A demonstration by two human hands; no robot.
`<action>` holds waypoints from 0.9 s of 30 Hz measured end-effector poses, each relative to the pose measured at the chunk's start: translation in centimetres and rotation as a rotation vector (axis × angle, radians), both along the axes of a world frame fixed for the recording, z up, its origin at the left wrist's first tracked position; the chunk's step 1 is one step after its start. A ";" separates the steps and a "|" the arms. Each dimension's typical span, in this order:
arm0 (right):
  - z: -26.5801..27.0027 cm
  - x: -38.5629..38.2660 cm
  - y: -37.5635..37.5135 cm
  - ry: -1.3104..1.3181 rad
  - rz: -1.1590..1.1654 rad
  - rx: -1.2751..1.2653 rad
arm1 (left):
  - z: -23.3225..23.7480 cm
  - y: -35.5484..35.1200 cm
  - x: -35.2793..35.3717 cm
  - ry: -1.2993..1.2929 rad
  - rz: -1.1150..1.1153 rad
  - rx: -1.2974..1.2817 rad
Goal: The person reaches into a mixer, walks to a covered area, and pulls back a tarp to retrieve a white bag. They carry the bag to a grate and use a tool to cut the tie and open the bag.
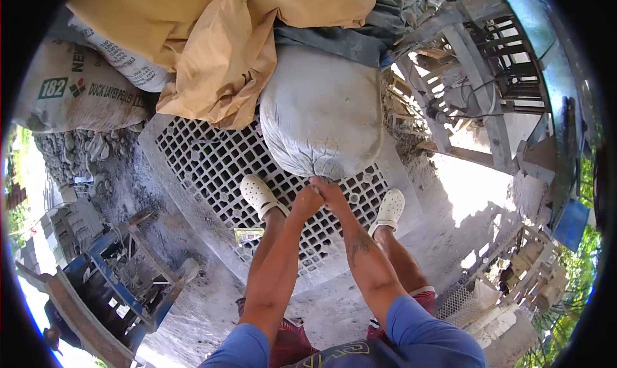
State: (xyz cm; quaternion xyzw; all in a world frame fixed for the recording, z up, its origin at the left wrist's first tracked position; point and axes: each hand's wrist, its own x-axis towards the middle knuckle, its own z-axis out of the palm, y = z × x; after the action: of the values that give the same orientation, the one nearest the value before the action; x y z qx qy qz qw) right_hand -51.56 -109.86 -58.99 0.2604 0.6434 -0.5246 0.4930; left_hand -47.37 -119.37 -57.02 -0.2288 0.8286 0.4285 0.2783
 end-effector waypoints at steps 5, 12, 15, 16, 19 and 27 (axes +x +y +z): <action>10.9 2.2 4.2 -0.004 0.024 0.054 | 11.1 3.8 1.7 -0.143 0.117 0.127; 22.9 7.4 8.6 0.299 0.211 0.022 | 24.0 6.0 4.5 -0.177 -0.027 0.296; 26.1 7.8 8.6 0.664 0.522 0.022 | 27.4 4.8 4.4 -0.233 -0.132 0.382; 27.5 8.5 8.6 0.683 0.633 0.055 | 28.0 4.6 4.5 -0.259 -0.154 0.394; 29.1 10.2 8.2 0.584 0.689 0.032 | 32.8 3.5 2.3 -0.390 0.019 0.408; 30.0 5.8 11.7 0.383 0.415 -0.046 | 32.8 7.1 -1.7 -0.292 -0.309 0.270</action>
State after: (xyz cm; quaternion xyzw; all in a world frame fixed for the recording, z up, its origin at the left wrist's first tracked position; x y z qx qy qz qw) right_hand -45.76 -98.15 -28.96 0.0080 0.7524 -0.4667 0.4649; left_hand -49.06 -112.26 -24.25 -0.1196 0.7401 0.4501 0.4852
